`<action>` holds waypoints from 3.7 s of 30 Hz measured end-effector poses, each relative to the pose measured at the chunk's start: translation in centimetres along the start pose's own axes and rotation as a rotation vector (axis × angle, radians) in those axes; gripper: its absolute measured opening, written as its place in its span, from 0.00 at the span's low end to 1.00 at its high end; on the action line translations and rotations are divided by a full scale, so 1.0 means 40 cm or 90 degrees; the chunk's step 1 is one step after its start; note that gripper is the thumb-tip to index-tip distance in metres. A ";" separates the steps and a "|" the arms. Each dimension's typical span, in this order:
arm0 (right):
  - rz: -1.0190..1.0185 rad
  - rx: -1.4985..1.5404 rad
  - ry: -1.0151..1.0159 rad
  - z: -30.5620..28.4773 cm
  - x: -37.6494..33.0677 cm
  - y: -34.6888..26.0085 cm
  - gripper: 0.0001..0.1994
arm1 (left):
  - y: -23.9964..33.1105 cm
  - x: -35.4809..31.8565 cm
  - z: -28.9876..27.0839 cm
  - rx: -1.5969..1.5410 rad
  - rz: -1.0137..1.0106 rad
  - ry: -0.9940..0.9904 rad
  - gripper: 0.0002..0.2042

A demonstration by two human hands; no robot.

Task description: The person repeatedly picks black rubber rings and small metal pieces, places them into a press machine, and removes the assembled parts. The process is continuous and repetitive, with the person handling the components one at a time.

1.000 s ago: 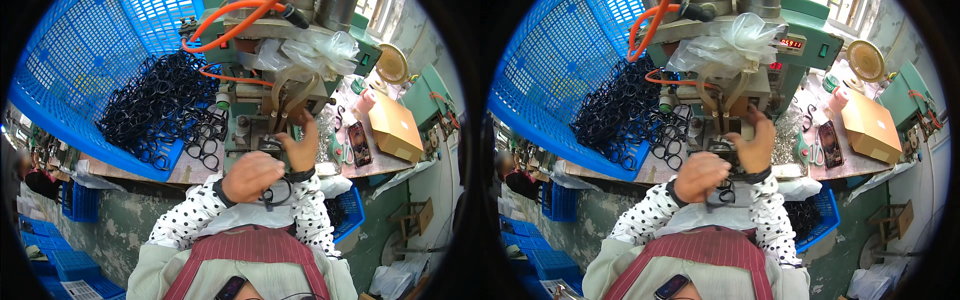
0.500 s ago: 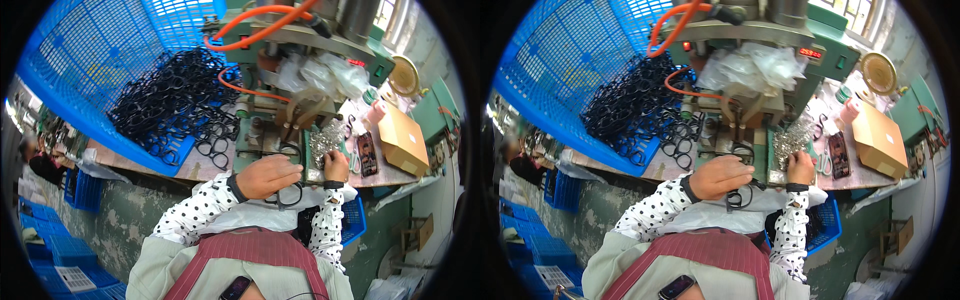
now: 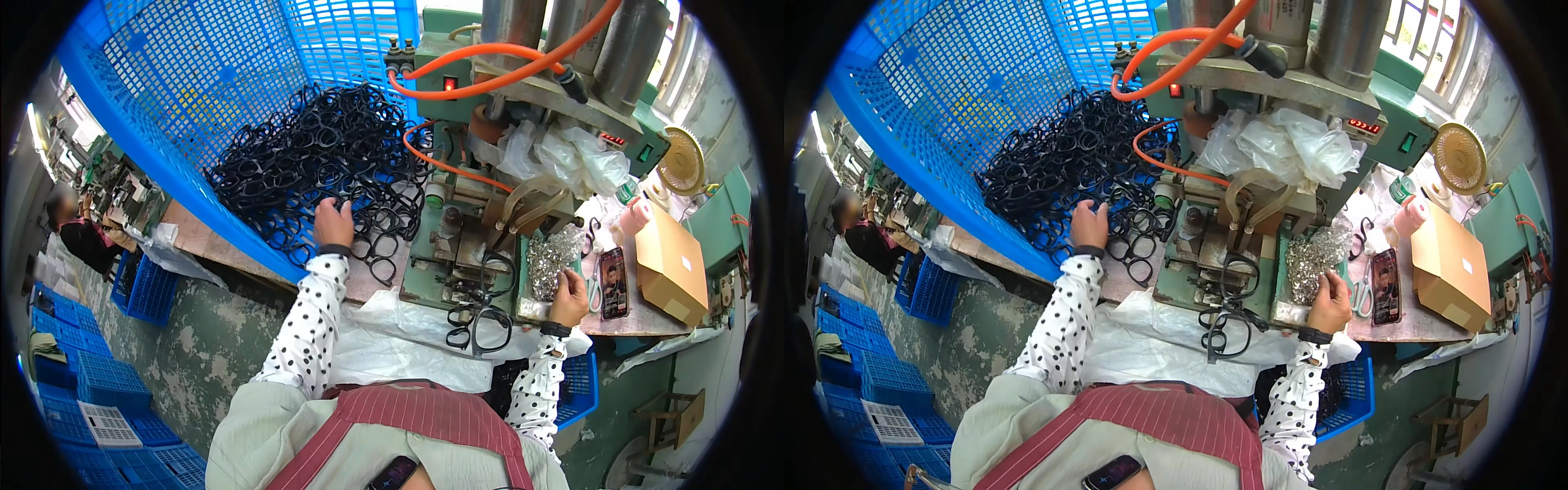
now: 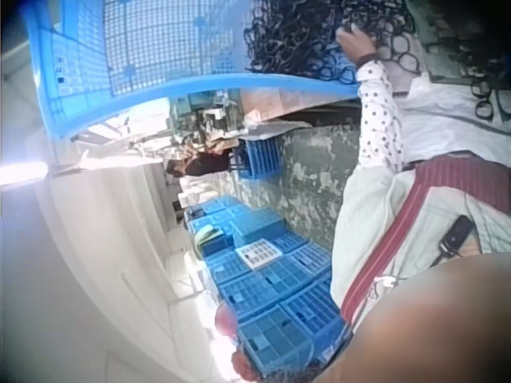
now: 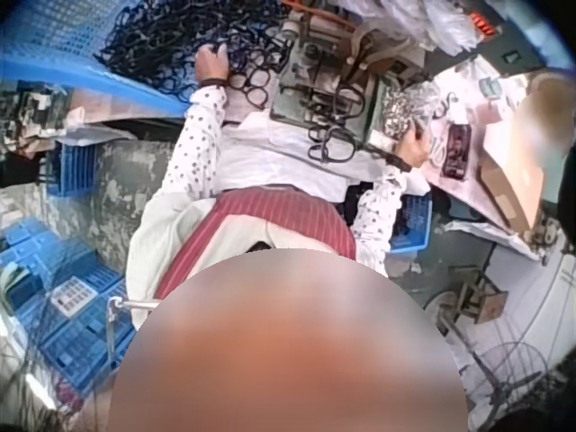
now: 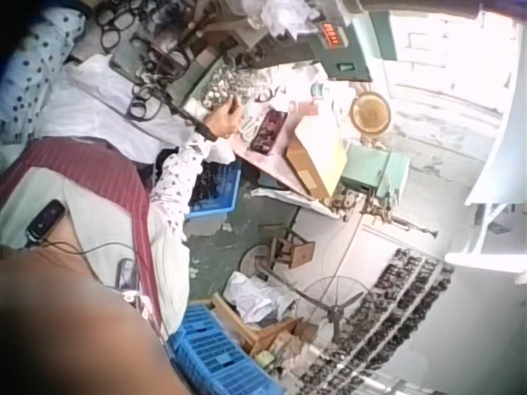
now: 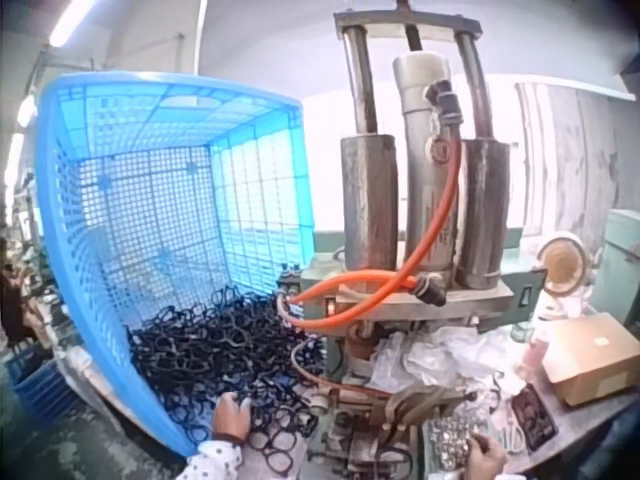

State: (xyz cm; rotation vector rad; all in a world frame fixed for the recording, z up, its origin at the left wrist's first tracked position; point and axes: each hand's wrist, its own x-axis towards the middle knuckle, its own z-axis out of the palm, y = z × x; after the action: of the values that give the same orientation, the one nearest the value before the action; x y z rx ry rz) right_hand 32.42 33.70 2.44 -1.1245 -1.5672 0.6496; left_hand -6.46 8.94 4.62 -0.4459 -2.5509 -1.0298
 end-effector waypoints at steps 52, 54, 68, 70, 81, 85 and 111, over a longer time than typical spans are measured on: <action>0.141 0.423 -0.267 0.088 -0.083 -0.458 0.30 | 0.495 -0.146 -0.322 -0.726 0.174 -0.276 0.11; 0.133 0.418 -0.242 0.093 -0.082 -0.471 0.30 | 0.490 -0.147 -0.322 -0.680 0.256 -0.253 0.11; 0.003 -0.222 -0.082 -0.017 0.065 -0.040 0.16 | 0.416 -0.308 -0.166 -0.509 0.907 -0.321 0.24; -0.111 -0.307 -0.119 -0.031 0.046 -0.057 0.16 | 0.414 -0.307 -0.164 -0.508 0.910 -0.317 0.24; -0.177 -0.165 -0.053 -0.008 0.018 -0.043 0.05 | 0.428 -0.286 -0.244 -0.310 0.941 -0.288 0.24; -0.153 -0.152 -0.006 -0.008 0.012 -0.023 0.05 | 0.418 -0.221 -0.417 -0.530 0.841 -0.465 0.25; 0.053 0.243 -0.193 0.003 -0.009 -0.235 0.08 | -0.051 -0.090 -0.144 0.211 0.626 -0.236 0.13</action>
State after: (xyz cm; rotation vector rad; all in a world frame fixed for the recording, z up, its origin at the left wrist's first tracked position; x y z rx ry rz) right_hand 29.22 29.54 10.25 -0.8332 -1.5639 1.1656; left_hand -2.92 2.88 5.71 -1.6652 -2.2034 -0.1625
